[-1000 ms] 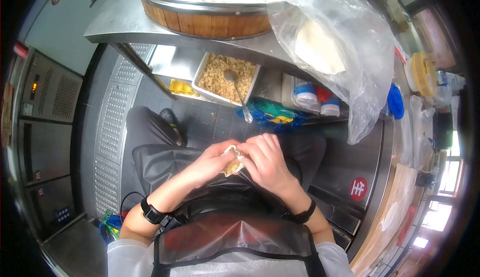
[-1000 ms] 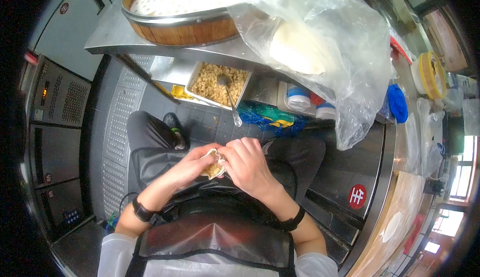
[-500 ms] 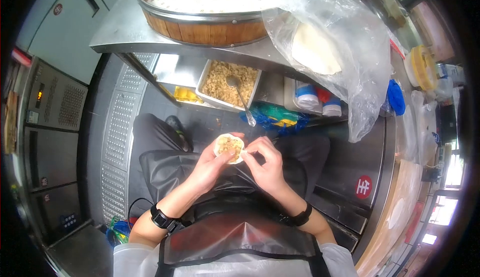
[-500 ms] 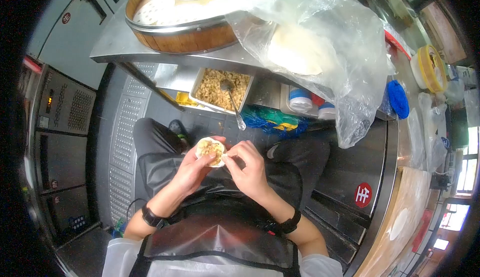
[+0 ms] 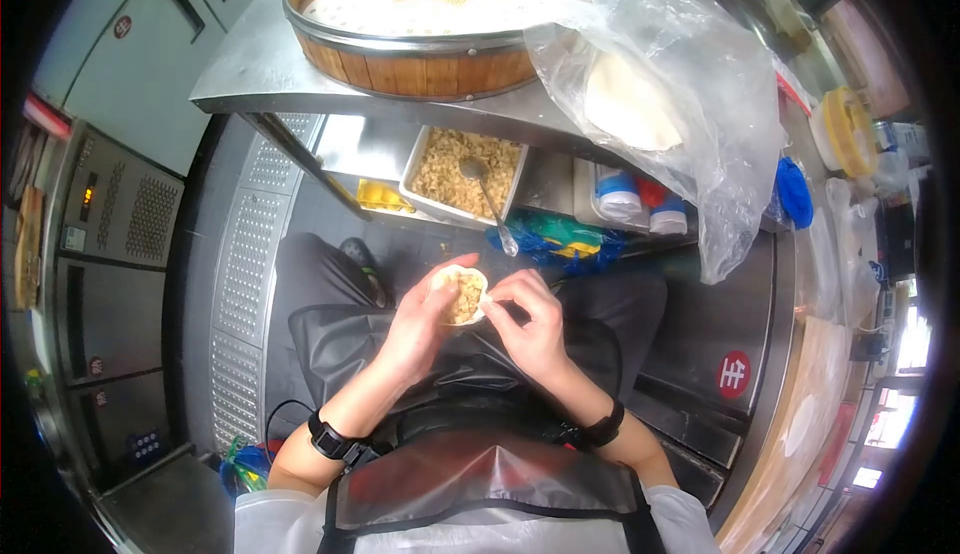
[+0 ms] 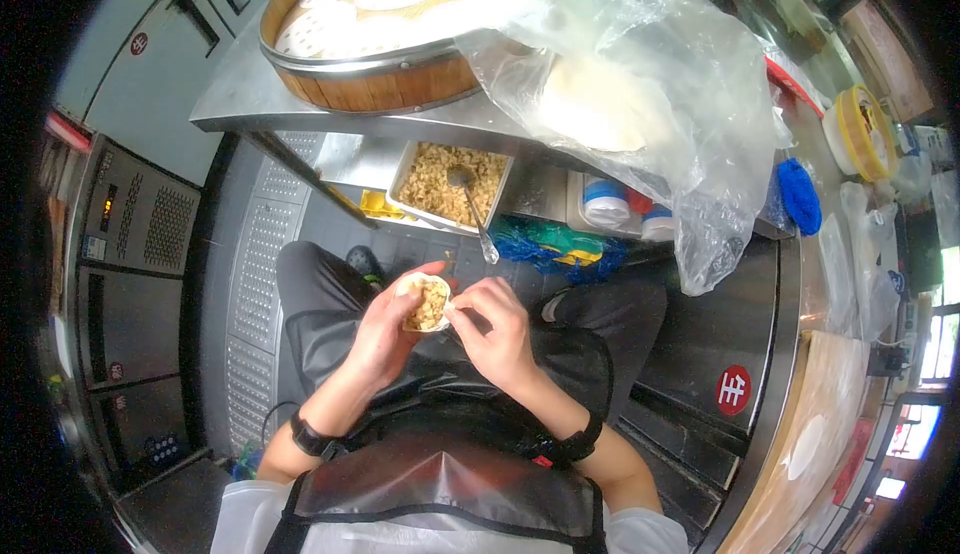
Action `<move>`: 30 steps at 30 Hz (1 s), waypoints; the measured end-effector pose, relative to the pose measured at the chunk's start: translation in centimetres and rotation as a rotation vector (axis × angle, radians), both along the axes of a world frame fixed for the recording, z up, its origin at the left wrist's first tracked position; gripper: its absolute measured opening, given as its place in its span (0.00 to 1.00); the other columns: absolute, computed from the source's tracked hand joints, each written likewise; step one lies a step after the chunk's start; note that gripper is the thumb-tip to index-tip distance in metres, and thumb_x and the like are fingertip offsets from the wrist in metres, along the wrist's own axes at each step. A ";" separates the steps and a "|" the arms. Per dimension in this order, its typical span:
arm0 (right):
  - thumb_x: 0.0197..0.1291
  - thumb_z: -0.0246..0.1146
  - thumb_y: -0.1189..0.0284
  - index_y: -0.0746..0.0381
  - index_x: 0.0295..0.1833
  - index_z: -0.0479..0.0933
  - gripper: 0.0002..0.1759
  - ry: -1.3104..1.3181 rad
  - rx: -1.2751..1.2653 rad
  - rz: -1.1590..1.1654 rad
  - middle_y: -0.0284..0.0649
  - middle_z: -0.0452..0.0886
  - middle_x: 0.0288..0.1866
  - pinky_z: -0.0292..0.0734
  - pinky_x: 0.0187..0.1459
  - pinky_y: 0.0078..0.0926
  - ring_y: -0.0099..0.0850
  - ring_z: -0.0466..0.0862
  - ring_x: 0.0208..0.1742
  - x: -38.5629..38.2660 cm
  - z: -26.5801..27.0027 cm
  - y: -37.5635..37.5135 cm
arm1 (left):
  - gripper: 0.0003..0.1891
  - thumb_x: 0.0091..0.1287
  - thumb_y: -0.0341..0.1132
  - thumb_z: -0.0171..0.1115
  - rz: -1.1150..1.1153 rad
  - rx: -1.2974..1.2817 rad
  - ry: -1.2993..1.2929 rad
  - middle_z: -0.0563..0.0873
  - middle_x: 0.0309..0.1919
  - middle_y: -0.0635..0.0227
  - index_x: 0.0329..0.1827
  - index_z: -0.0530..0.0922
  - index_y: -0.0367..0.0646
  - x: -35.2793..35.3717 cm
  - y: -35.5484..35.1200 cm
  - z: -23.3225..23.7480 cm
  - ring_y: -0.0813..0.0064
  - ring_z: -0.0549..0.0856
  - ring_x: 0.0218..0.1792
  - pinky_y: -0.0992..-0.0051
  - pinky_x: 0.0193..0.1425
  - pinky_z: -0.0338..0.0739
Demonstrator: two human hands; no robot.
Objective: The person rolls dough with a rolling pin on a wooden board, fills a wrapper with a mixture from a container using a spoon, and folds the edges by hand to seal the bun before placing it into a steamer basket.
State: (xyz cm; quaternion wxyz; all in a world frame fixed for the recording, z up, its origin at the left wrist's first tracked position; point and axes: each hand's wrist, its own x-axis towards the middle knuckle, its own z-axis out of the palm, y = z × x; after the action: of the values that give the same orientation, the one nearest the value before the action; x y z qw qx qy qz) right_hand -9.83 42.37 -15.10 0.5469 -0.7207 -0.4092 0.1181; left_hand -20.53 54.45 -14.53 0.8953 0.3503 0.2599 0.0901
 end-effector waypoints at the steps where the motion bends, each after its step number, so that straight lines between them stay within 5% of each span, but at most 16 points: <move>1: 0.50 0.68 0.79 0.65 0.33 0.77 0.06 -0.034 0.005 -0.004 0.41 0.78 0.31 0.73 0.38 0.32 0.39 0.78 0.35 0.0 0.0 -0.1 | 0.20 0.73 0.38 0.52 0.001 -0.001 -0.001 0.80 0.53 0.63 0.64 0.71 0.37 0.1 0.1 0.1 0.76 0.80 0.52 0.72 0.58 0.75; 11: 0.48 0.66 0.79 0.62 0.34 0.77 0.06 -0.538 -0.068 0.023 0.37 0.77 0.34 0.68 0.40 0.34 0.37 0.75 0.36 0.1 1.0 -0.7 | 0.12 0.71 0.32 0.55 0.011 0.095 0.080 0.83 0.44 0.68 0.54 0.76 0.38 0.9 -1.0 -0.5 0.80 0.83 0.43 0.78 0.48 0.79; 20: 0.48 0.66 0.79 0.62 0.36 0.77 0.08 -0.441 -0.088 -0.123 0.37 0.76 0.34 0.68 0.39 0.35 0.37 0.75 0.35 -0.1 1.3 -0.6 | 0.08 0.67 0.27 0.59 0.030 0.121 0.070 0.83 0.38 0.70 0.48 0.78 0.38 1.2 -1.4 -1.3 0.82 0.81 0.39 0.80 0.45 0.77; 30: 0.49 0.66 0.77 0.62 0.38 0.77 0.10 -0.633 -0.053 0.013 0.37 0.75 0.34 0.67 0.39 0.36 0.38 0.74 0.35 0.4 1.4 -1.0 | 0.10 0.69 0.29 0.55 -0.084 0.222 0.028 0.83 0.40 0.69 0.49 0.77 0.36 1.0 -1.5 -1.5 0.82 0.81 0.41 0.79 0.48 0.77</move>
State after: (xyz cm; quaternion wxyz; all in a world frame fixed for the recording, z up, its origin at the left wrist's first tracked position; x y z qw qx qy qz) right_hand -9.41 41.38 -13.71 0.3728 -0.7332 -0.5602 -0.0980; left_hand -19.54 52.95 -16.01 0.8502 0.4593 0.2458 0.0757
